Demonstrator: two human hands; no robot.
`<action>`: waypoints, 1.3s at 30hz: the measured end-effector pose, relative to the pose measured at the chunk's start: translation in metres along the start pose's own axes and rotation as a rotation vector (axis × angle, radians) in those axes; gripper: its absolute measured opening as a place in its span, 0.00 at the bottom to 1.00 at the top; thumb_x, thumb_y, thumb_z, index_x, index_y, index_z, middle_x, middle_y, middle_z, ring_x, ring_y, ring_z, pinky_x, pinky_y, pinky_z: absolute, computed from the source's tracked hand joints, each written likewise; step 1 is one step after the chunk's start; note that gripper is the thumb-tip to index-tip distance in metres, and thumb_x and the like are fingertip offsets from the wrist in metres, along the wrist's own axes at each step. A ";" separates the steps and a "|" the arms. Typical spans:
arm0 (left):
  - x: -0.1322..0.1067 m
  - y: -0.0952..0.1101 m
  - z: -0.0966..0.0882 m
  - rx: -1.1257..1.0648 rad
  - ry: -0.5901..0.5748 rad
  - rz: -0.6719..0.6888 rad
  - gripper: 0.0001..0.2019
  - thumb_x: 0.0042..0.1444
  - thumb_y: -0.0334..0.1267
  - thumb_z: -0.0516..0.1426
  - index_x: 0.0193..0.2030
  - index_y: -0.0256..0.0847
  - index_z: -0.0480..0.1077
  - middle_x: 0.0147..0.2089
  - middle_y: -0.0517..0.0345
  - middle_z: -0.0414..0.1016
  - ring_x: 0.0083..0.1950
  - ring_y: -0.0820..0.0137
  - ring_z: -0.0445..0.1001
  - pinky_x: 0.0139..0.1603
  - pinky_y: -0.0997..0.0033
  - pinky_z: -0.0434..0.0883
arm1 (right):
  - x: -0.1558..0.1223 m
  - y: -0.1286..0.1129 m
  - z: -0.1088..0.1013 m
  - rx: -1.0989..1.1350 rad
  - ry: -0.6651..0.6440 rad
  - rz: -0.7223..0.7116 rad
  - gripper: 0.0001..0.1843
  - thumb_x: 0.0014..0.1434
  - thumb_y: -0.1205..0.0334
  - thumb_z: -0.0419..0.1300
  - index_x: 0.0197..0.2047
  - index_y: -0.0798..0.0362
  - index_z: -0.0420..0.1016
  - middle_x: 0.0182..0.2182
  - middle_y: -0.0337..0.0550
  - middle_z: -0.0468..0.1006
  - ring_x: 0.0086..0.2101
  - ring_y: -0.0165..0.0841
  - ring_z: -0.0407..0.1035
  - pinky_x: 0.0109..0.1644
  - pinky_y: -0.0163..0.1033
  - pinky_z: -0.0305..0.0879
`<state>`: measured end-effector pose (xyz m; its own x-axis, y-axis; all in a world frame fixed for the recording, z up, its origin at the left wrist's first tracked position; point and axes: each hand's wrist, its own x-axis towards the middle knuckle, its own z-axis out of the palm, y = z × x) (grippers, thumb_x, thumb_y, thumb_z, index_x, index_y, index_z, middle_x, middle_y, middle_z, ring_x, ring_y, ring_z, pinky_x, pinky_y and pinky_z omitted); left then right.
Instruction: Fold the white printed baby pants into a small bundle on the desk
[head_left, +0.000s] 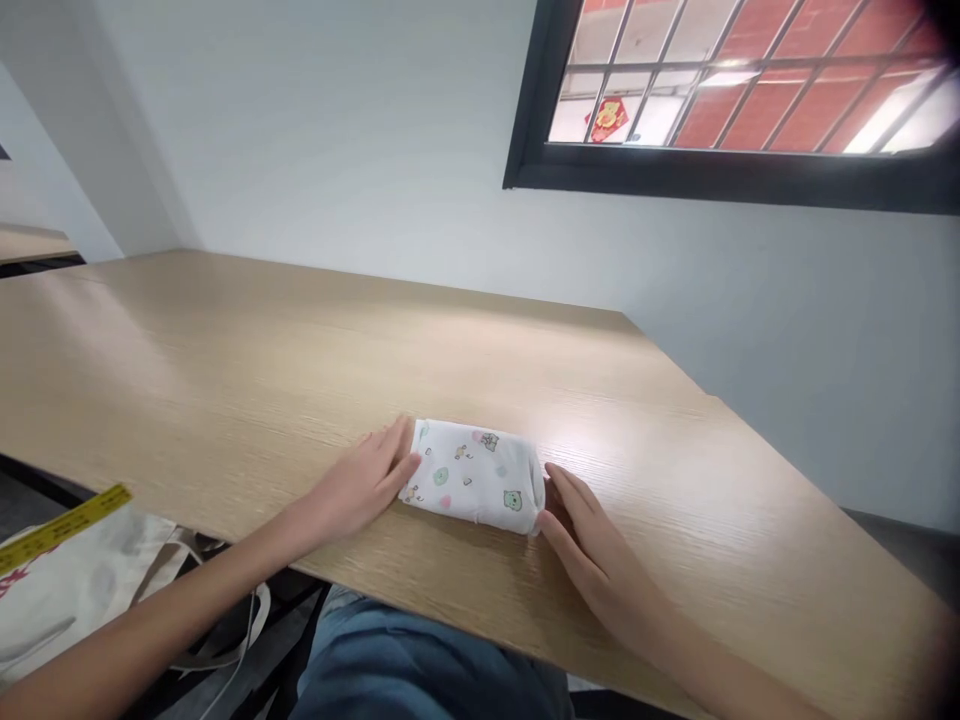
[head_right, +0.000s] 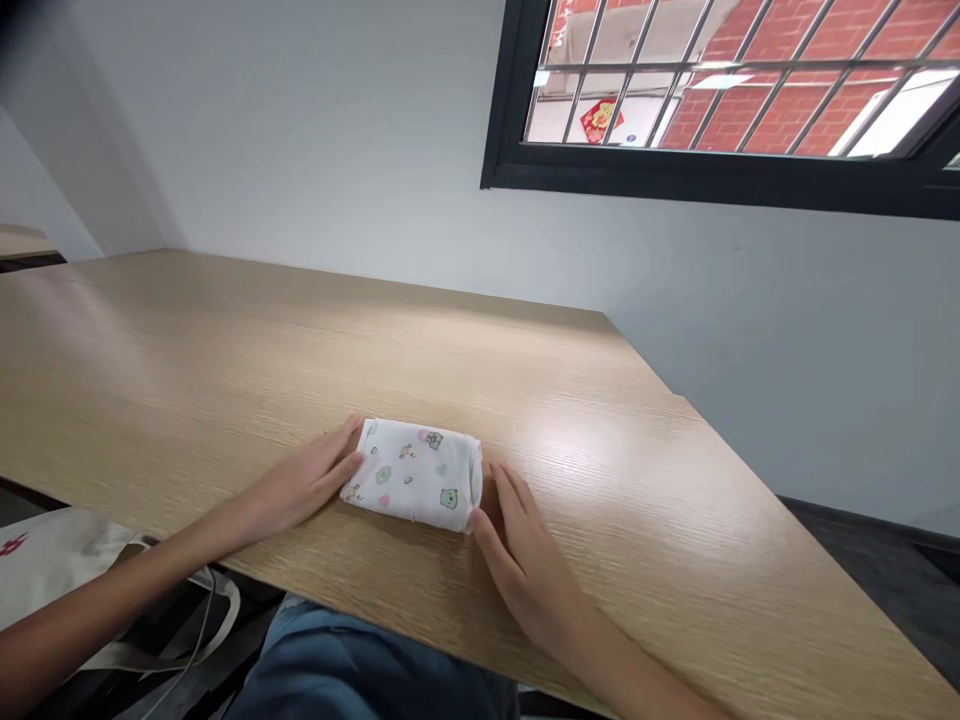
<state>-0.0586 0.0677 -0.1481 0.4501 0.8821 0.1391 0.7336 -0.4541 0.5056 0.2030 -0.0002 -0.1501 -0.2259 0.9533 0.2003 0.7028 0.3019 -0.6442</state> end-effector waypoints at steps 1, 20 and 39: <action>0.005 0.002 -0.003 -0.067 0.021 -0.018 0.28 0.61 0.50 0.41 0.63 0.35 0.48 0.63 0.44 0.54 0.60 0.61 0.58 0.57 0.60 0.58 | -0.004 -0.002 0.001 0.103 0.019 0.015 0.18 0.62 0.54 0.44 0.54 0.47 0.49 0.55 0.50 0.59 0.55 0.41 0.56 0.56 0.52 0.58; -0.053 0.030 0.006 -0.574 -0.040 -0.273 0.18 0.57 0.51 0.48 0.44 0.38 0.62 0.36 0.56 0.66 0.38 0.68 0.65 0.40 0.70 0.63 | 0.085 0.007 0.026 0.324 0.188 0.051 0.08 0.48 0.70 0.47 0.34 0.50 0.56 0.32 0.40 0.64 0.33 0.33 0.62 0.34 0.39 0.60; -0.003 0.131 0.056 -0.836 -0.388 0.061 0.18 0.61 0.44 0.40 0.39 0.36 0.66 0.37 0.52 0.69 0.37 0.68 0.67 0.36 0.71 0.65 | -0.066 0.008 -0.005 -0.776 0.079 -0.216 0.12 0.49 0.66 0.50 0.36 0.53 0.72 0.25 0.49 0.75 0.21 0.37 0.69 0.19 0.36 0.62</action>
<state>0.0650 -0.0015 -0.1296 0.7256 0.6873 -0.0332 0.1650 -0.1269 0.9781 0.2268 -0.0605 -0.1651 -0.3821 0.8624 0.3320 0.9236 0.3689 0.1047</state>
